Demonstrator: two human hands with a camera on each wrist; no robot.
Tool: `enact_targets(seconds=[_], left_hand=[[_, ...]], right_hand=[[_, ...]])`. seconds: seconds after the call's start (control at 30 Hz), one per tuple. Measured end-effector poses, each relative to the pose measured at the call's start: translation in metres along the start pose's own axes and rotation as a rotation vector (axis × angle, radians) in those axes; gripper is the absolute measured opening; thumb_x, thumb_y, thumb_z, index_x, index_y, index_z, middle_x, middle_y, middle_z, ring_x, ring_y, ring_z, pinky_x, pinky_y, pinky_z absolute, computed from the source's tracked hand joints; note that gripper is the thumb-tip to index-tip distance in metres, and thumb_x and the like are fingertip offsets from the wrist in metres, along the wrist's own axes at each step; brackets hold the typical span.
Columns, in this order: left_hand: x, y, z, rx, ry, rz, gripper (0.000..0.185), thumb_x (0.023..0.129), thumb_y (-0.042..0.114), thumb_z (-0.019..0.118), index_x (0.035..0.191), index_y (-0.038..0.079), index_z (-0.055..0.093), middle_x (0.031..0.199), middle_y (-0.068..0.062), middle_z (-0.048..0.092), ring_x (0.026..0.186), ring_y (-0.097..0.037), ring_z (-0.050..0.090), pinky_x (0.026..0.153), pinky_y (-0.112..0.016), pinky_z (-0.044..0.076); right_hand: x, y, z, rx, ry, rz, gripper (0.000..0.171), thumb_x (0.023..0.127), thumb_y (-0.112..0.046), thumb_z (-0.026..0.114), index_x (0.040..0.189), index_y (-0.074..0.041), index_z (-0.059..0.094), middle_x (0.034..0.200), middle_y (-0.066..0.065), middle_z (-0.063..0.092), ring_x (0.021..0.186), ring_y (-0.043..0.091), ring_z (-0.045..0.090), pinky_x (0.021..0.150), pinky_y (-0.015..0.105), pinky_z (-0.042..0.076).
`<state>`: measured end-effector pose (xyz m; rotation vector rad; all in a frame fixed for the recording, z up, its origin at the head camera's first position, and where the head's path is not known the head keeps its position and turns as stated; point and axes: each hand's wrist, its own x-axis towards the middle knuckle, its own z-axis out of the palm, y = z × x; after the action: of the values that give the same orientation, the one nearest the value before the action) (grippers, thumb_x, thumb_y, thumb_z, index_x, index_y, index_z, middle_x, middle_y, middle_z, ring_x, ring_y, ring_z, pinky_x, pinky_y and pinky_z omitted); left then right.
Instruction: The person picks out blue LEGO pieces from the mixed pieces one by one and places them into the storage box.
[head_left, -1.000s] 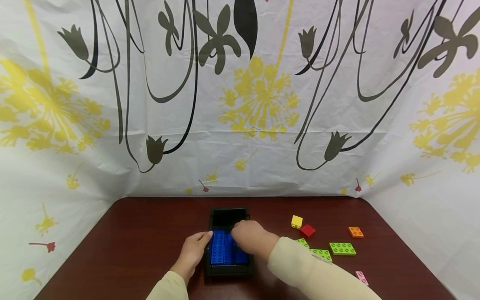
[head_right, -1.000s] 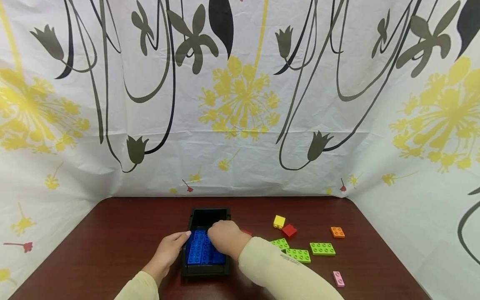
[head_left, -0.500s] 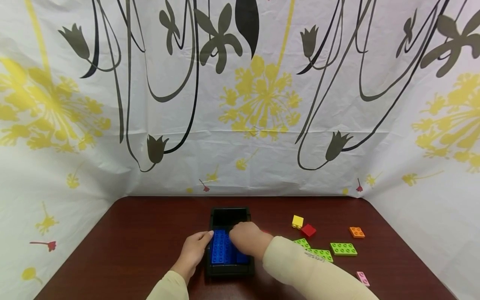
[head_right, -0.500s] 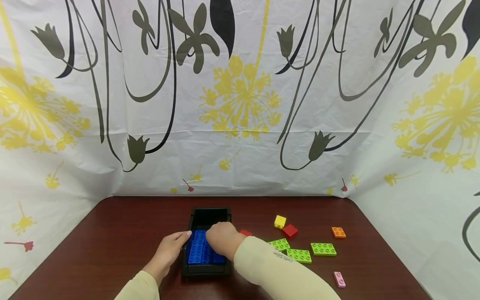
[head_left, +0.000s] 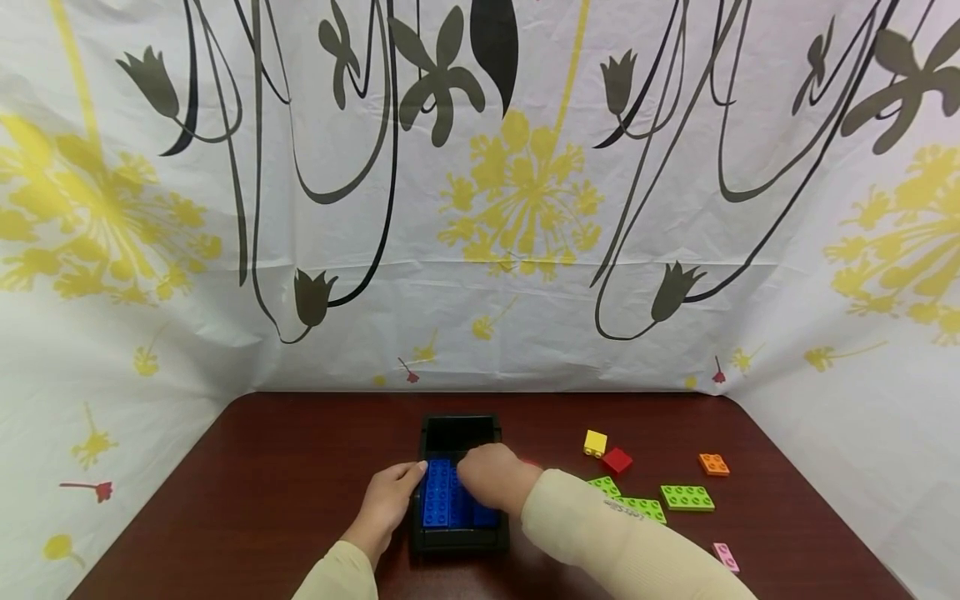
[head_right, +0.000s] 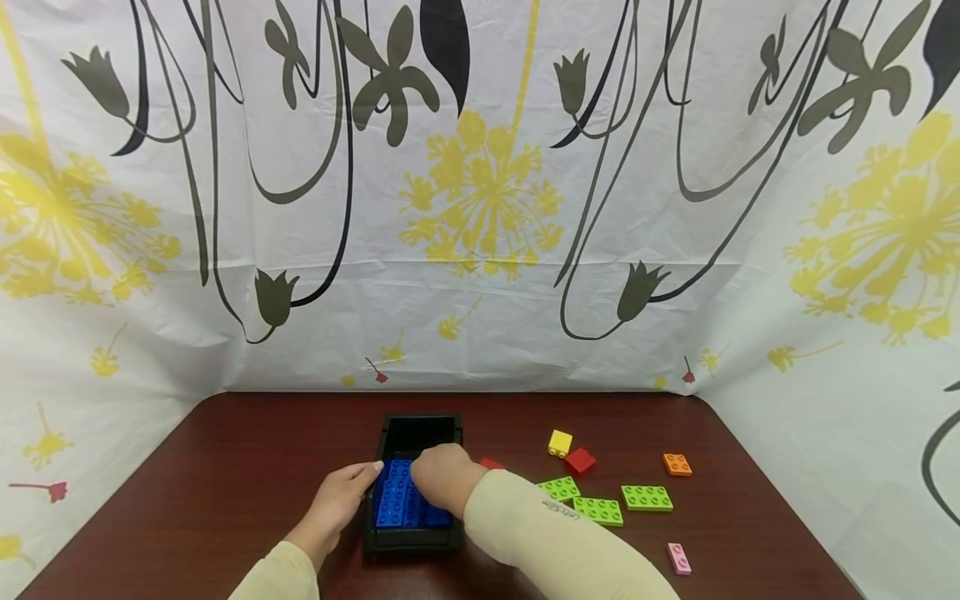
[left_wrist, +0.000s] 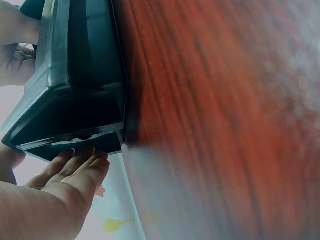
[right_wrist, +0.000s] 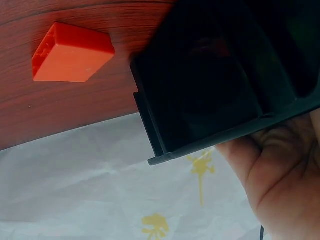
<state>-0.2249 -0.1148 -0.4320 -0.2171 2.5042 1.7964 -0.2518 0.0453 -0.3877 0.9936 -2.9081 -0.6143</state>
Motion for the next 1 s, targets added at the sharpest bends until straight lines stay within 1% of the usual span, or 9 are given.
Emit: enact_targets(seconds=[0.2,0.33,0.6,0.8,1.0], left_hand=[[0.0003,0.0002,-0.0005,-0.004,-0.004,0.0,0.052,0.1,0.035,0.051,0.131,-0.006,0.055,0.136,-0.028,0.05,0.126,-0.046,0.045,0.096,-0.054,0.047],[0.0004,0.0,-0.0005,0.01,-0.002,0.007,0.051,0.1,0.035,0.051,0.13,-0.006,0.056,0.135,-0.027,0.051,0.126,-0.046,0.046,0.096,-0.055,0.046],[0.0006,0.0002,-0.001,0.0,-0.003,-0.001,0.052,0.1,0.036,0.051,0.132,-0.005,0.054,0.136,-0.028,0.05,0.127,-0.046,0.045,0.096,-0.055,0.046],[0.0009,-0.0003,-0.0005,0.004,0.004,0.001,0.052,0.1,0.036,0.051,0.132,-0.005,0.055,0.136,-0.027,0.051,0.127,-0.046,0.045,0.097,-0.056,0.044],[0.0006,-0.0006,0.0003,0.003,0.012,0.008,0.052,0.1,0.035,0.051,0.131,-0.006,0.055,0.135,-0.027,0.051,0.127,-0.046,0.045,0.098,-0.057,0.044]], right_hand=[[0.0032,-0.0011,0.0004,0.012,-0.032,0.007,0.01,0.09,-0.027,0.07,0.094,-0.02,0.075,0.076,-0.005,0.068,0.064,0.006,0.058,0.067,0.025,0.057],[0.0034,-0.0008,0.0001,0.009,-0.028,0.002,0.009,0.09,-0.027,0.07,0.094,-0.02,0.075,0.077,-0.005,0.068,0.065,0.006,0.059,0.066,0.026,0.057],[0.0041,-0.0009,-0.0003,-0.051,-0.04,0.007,0.009,0.088,-0.028,0.072,0.092,-0.021,0.075,0.074,-0.006,0.067,0.062,0.007,0.056,0.065,0.025,0.057],[0.0033,-0.0015,-0.0024,-0.049,-0.057,0.015,0.01,0.088,-0.029,0.072,0.093,-0.021,0.075,0.075,-0.006,0.067,0.061,0.007,0.055,0.066,0.025,0.057],[0.0033,-0.0023,-0.0015,-0.052,-0.055,0.011,0.011,0.088,-0.03,0.071,0.093,-0.021,0.075,0.075,-0.006,0.067,0.061,0.006,0.056,0.066,0.026,0.057]])
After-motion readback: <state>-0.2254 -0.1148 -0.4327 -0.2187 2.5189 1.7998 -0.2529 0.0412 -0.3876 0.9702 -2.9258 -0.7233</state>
